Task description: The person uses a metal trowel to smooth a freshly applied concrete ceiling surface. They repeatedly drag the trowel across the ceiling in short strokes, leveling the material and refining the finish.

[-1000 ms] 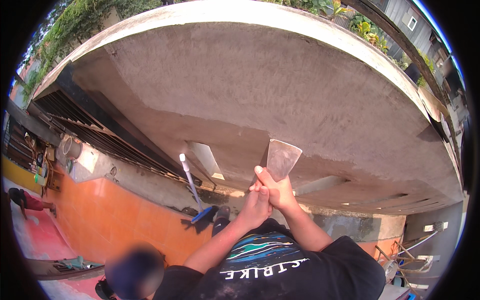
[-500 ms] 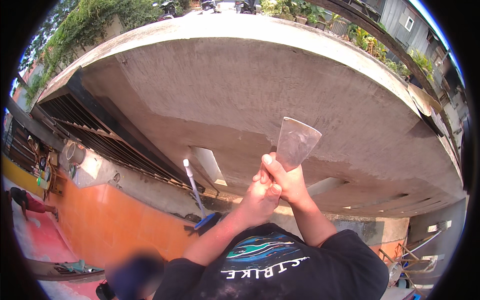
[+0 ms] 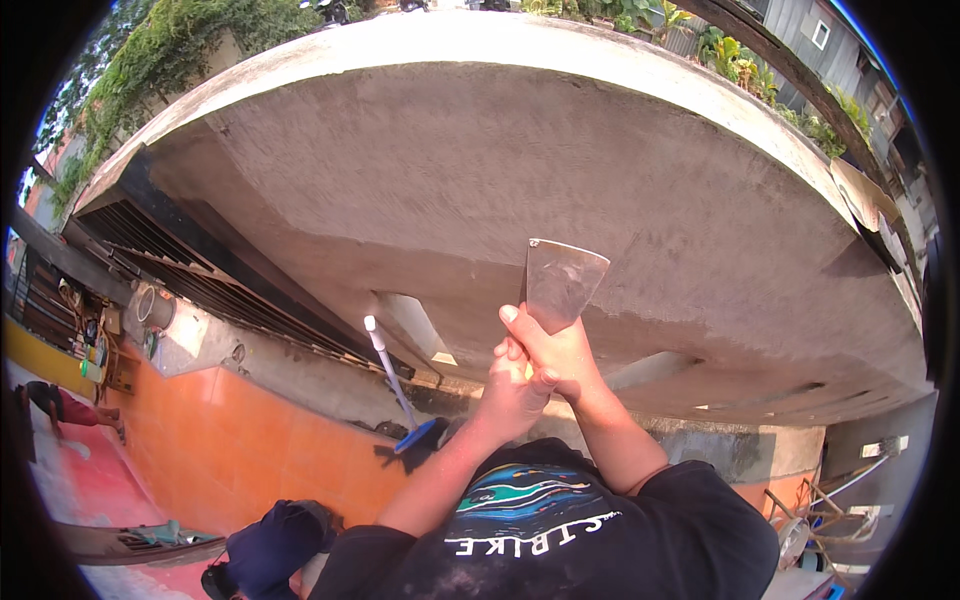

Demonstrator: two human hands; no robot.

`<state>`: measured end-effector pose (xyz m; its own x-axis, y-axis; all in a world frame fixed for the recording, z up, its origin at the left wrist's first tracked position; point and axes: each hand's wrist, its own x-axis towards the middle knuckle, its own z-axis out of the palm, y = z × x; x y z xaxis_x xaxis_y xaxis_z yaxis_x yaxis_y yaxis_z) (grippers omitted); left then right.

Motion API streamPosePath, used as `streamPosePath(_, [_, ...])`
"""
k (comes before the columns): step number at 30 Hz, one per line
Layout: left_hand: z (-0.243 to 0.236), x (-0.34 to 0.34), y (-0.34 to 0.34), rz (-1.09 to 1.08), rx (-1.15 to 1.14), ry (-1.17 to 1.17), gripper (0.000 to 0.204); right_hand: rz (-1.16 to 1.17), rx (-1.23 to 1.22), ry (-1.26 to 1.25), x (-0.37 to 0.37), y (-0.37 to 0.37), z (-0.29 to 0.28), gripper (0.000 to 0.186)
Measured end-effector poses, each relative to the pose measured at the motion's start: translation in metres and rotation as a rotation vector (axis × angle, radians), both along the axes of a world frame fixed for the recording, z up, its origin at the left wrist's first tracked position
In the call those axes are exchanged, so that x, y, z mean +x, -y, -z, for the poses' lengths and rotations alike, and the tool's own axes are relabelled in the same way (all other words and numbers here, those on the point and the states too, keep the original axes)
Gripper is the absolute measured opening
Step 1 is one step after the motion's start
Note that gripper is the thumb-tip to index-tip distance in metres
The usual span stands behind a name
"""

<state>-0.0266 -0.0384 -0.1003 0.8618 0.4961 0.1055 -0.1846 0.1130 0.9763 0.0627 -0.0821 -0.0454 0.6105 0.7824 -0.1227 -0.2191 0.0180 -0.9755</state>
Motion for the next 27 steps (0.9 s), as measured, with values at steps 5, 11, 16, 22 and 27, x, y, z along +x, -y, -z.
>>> streamPosePath(5, [-0.011,-0.008,0.002,0.039,-0.131,0.029,0.094,-0.088,0.064,0.056,0.0,0.005,-0.014,0.037])
streamPosePath(11, [0.015,-0.029,0.015,0.086,-0.182,-0.123,0.098,-0.036,-0.071,-0.129,-0.021,0.015,0.029,0.031])
streamPosePath(16, [0.017,-0.028,0.008,0.09,-0.042,-0.167,0.102,0.026,-0.051,-0.144,-0.02,0.009,0.038,0.031])
streamPosePath(22, [0.003,-0.02,-0.001,0.035,0.118,-0.121,0.114,0.039,0.004,-0.126,-0.019,0.0,0.032,0.03])
streamPosePath(27, [0.001,-0.028,0.001,0.022,0.123,-0.084,0.121,0.017,0.005,-0.088,-0.023,0.004,0.03,0.029])
